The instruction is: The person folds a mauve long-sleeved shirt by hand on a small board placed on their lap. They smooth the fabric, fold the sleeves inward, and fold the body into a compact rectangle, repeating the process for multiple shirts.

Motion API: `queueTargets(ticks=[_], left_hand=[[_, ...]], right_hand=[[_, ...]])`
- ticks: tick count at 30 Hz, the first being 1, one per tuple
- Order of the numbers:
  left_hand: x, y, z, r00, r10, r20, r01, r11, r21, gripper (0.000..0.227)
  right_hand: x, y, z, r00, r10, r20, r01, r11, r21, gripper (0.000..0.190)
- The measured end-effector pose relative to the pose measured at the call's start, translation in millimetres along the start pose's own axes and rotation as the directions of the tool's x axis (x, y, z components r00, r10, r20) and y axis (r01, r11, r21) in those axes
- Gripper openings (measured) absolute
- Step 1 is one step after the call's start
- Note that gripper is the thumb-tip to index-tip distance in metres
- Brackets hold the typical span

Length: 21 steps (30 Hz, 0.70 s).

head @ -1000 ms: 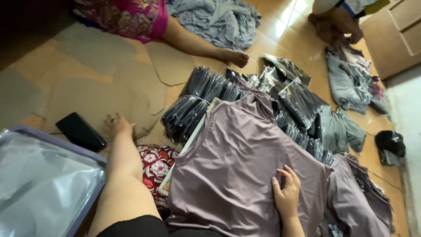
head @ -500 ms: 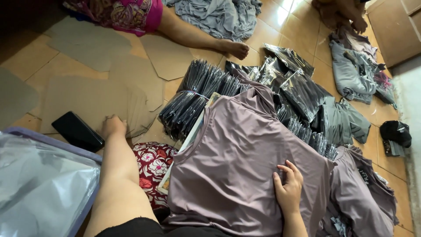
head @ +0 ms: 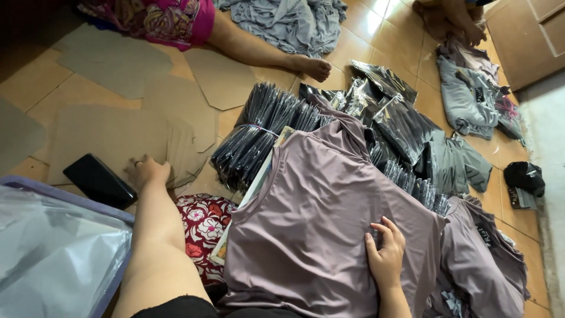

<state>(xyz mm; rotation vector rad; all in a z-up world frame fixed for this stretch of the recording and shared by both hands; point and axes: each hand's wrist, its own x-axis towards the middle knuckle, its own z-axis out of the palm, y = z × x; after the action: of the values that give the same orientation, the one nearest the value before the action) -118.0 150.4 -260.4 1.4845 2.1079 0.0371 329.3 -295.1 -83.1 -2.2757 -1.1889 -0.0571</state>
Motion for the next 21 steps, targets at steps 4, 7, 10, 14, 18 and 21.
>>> queueTargets(ticks=[4,7,10,14,18,21], left_hand=[[15.1,-14.9,16.0,1.0,0.011,-0.019,-0.013,0.994,-0.111,0.059],[31.5,-24.4,33.6,0.974,0.08,-0.211,-0.111,0.984,-0.136,0.04],[26.0,-18.6,29.1,0.914,0.045,-0.404,-0.149,0.962,-0.23,0.026],[-4.6,2.2,7.3,0.638,0.25,-0.728,-0.614,0.736,-0.285,0.021],[-117.6,46.7,-74.4,0.288,0.484,-0.826,-0.954,0.217,-0.206,0.024],[-205.8,60.6,-117.3,0.228,0.635,-0.738,-0.942,-0.048,-0.332,0.023]], right_hand=[[0.2,-0.1,0.0,0.999,-0.038,-0.011,0.038,0.999,-0.013,0.028],[0.6,0.3,0.4,1.0,-0.031,-0.004,0.031,0.999,-0.011,0.027],[1.1,0.9,1.9,0.999,-0.033,-0.019,0.033,0.999,-0.032,0.027],[1.1,4.8,3.9,0.995,-0.089,-0.05,0.087,0.995,-0.045,0.028],[-2.9,0.8,1.8,0.988,-0.097,-0.118,0.111,0.986,0.122,0.037],[-11.0,-0.5,-2.2,0.962,-0.117,-0.247,0.147,0.983,0.107,0.047]])
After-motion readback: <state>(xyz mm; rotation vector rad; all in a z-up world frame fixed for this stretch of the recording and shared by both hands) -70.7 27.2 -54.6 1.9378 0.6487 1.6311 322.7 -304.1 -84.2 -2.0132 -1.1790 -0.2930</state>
